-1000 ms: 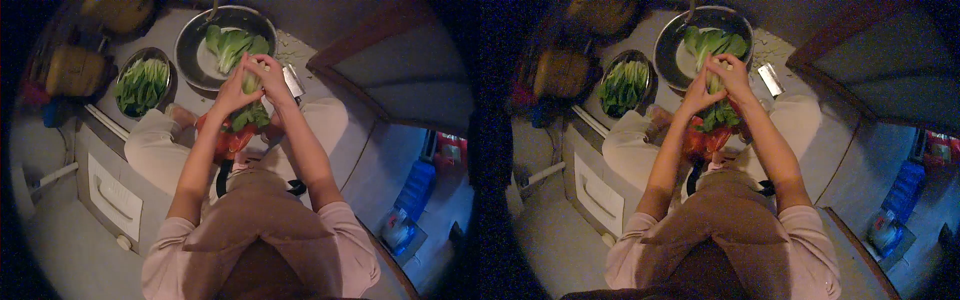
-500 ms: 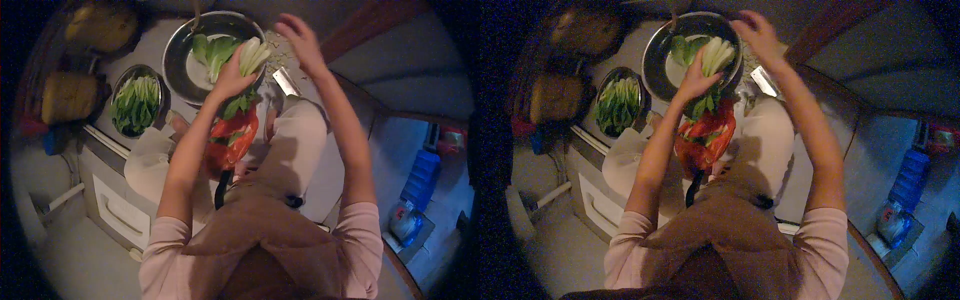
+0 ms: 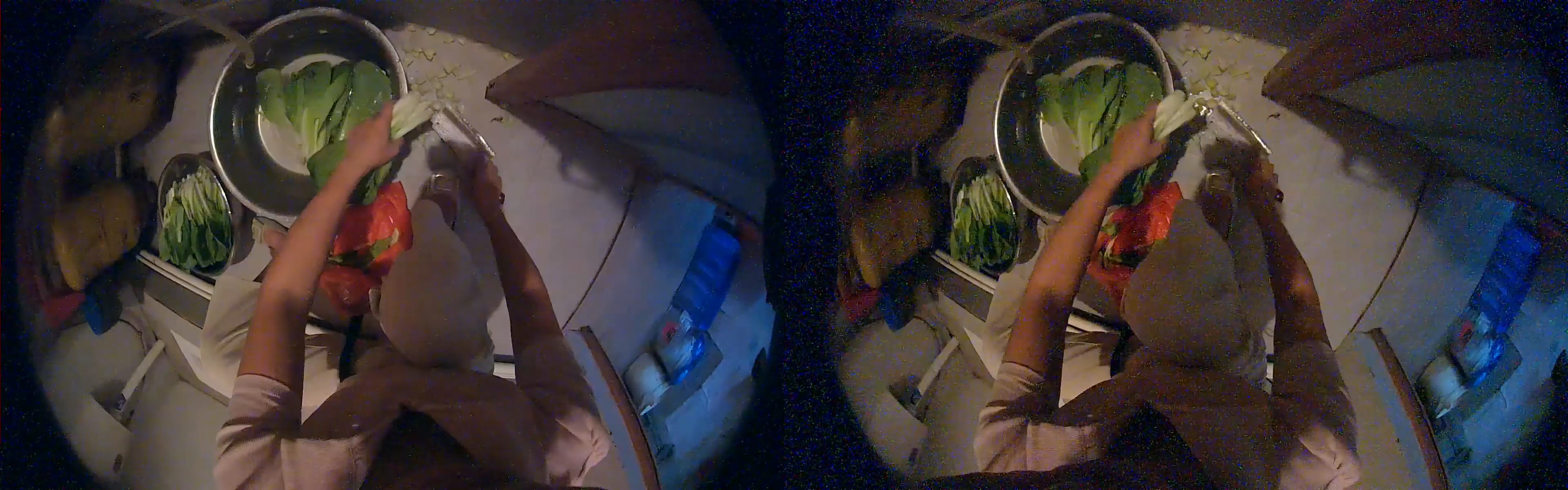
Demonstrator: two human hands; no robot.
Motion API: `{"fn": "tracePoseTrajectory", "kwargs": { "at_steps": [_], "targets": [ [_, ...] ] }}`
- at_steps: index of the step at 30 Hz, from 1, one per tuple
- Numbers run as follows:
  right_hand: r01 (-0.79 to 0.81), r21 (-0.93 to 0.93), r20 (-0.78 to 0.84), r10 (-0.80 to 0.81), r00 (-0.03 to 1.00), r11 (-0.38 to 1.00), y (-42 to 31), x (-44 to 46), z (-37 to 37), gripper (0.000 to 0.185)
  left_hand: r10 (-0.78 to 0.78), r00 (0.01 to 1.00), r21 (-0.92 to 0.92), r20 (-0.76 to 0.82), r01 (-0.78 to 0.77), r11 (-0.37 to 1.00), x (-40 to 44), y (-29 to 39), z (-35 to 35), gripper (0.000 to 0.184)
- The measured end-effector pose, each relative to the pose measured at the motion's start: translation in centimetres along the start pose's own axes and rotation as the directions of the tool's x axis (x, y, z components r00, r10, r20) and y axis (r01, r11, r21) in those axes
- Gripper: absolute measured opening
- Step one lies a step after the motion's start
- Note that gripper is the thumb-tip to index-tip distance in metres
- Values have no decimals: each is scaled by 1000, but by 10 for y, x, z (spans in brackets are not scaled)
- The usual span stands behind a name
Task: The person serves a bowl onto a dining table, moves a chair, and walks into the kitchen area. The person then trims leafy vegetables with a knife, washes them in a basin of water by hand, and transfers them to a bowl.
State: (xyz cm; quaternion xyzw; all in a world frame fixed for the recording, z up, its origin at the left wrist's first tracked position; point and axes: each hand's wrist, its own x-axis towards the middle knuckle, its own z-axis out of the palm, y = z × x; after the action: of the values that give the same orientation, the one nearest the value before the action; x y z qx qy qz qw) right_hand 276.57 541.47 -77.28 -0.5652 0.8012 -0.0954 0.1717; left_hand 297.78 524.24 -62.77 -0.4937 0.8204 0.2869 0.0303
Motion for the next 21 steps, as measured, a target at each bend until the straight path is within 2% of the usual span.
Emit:
{"fn": "tracePoseTrajectory", "kwargs": {
  "at_steps": [1,3,4,5,7,9,10,11,12,13,16,18,19,21],
  "targets": [
    [1,47,-11,-1,1000,999,4,1,8,32,-27,1000,6,8,27,1000,3,2,-3,68],
    [-1,-135,-95,-12,995,991,5,8,23,32,-59,996,13,59,59,998,5,6,-10,68],
    [-2,-131,-87,-10,996,991,-7,7,8,32,-89,991,21,98,87,996,5,5,-11,68],
    [-84,34,-26,85,996,996,-34,9,-31,32,-92,991,24,102,90,996,6,3,-8,68],
    [-175,189,47,169,984,966,-51,5,-68,33,-100,991,-42,92,104,994,9,-4,-3,70],
    [-200,437,30,208,978,877,-51,-3,-80,36,-104,989,-74,107,113,991,9,-9,1,72],
    [-202,438,32,209,977,876,-53,-3,-84,36,-106,987,-107,118,119,987,9,-12,0,73],
    [-96,428,-37,124,992,899,-58,-8,-89,35,-108,987,-101,122,120,988,7,-17,1,73],
    [15,406,-111,33,993,914,-63,-8,-91,35,-31,994,-131,102,44,990,11,-28,9,74],
    [17,407,-113,32,993,913,-67,-10,-91,35,44,996,-160,81,-30,987,11,-31,9,75],
    [161,285,-143,-125,982,945,-91,-12,-106,32,8,991,-119,137,9,993,8,-25,-1,75],
    [253,11,82,-253,964,967,-110,-11,-128,27,-33,986,-102,166,50,993,6,-17,-10,73],
    [252,11,85,-252,964,968,-111,-11,-124,27,-70,978,-86,199,89,992,5,-15,-11,71],
    [153,189,-39,-148,988,970,-111,-12,-117,29,-56,983,-86,174,72,994,7,-20,-3,71]
  ]
}}
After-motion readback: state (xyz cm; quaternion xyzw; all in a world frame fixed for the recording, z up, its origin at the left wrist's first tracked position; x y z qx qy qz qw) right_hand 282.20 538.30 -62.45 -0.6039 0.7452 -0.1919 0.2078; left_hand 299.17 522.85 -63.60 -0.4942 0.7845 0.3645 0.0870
